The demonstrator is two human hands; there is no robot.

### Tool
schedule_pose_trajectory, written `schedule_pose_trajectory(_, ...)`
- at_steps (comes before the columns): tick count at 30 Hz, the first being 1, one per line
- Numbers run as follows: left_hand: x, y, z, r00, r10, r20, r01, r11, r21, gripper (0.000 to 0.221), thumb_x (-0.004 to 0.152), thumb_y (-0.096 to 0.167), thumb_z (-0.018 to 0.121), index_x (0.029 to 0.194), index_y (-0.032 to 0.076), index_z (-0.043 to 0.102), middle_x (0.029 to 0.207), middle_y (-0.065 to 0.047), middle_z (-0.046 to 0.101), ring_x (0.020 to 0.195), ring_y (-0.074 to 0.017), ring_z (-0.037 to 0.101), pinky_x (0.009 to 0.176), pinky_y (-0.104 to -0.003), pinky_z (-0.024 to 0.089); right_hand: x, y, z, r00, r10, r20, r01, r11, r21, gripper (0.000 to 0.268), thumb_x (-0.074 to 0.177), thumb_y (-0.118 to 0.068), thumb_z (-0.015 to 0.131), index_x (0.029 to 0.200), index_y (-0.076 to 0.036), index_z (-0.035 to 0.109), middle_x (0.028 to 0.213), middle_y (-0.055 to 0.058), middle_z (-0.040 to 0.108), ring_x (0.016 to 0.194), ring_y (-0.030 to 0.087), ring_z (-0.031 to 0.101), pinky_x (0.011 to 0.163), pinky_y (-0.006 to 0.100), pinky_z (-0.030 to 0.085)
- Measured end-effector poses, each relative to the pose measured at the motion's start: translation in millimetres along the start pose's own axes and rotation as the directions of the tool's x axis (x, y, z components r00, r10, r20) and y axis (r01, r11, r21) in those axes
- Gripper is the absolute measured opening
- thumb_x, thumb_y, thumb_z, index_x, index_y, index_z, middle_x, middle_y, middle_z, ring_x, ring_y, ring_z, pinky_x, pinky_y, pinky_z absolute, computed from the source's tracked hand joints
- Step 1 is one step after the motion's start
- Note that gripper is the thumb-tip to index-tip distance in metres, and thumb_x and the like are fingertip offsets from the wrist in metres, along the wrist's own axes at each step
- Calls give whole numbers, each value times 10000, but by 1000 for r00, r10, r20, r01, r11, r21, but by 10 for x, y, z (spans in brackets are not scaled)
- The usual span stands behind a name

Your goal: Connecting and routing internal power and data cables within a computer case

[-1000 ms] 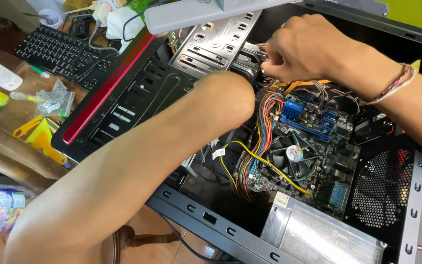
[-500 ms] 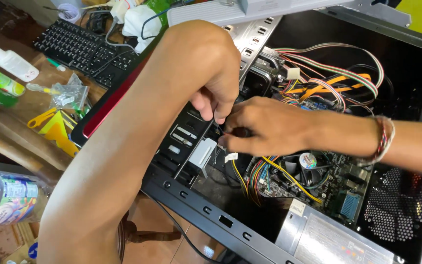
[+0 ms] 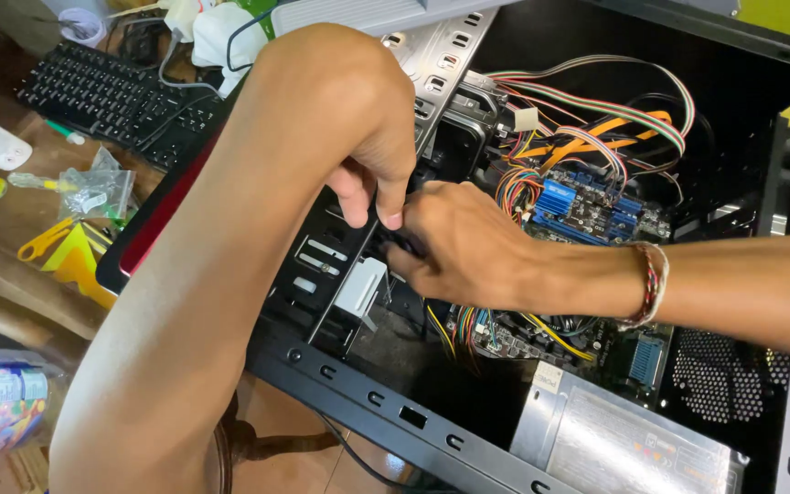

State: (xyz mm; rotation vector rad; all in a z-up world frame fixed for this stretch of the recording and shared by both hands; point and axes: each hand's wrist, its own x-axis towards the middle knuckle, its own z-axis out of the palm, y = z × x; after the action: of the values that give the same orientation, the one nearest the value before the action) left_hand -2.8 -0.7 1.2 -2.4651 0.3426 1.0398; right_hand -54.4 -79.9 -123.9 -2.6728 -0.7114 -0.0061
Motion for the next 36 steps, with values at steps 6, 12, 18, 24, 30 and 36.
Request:
schedule_pose_trajectory(6,7,61,-2,999,3,37,-5,999,40,195,731,349,636,851,227,728,694,111,668,706,-161,573,716,-348,449,-19,85,79,956,-204,-212,238,959,153,218,712,-109,552,548,-1,459,646,122,540,604,285,515,503,382,425)
schedule_pose_trajectory(12,-98,52,4,997,54,-58,-57,996,-64,203,686,267,686,794,103,735,627,52,657,518,-114,489,603,-350,445,120,95,-175,984,-103,147,108,994,-21,213,710,-304,584,677,-97,548,529,78,576,546,335,555,564,416,435)
schedule_pose_trajectory(18,-69,51,-16,995,90,-40,-93,993,-70,248,680,307,716,741,67,701,688,60,688,435,-99,389,559,-282,408,91,66,-408,972,0,236,-58,969,239,278,760,-299,651,573,-111,569,452,-22,459,414,115,372,437,246,351)
schedule_pose_trajectory(24,-63,61,-23,994,101,-50,-103,994,-40,239,677,293,716,707,57,702,656,54,687,439,-111,398,524,-285,395,49,112,-182,998,-53,-20,57,942,331,244,686,-122,597,475,-94,477,406,-5,387,391,131,356,424,265,341)
schedule_pose_trajectory(30,-130,61,-33,992,89,-87,-91,996,-25,240,679,327,710,661,88,709,622,51,669,518,-128,465,596,-297,408,69,78,-291,983,-14,185,-7,993,114,245,751,-220,539,552,-86,487,429,52,487,428,269,476,464,358,390)
schedule_pose_trajectory(36,-119,84,-23,993,88,-80,-91,995,-30,281,680,335,717,664,55,695,626,38,669,523,-146,469,608,-323,435,122,46,-651,743,85,664,-120,993,7,293,813,-269,324,706,-63,504,657,103,544,620,229,508,622,336,430)
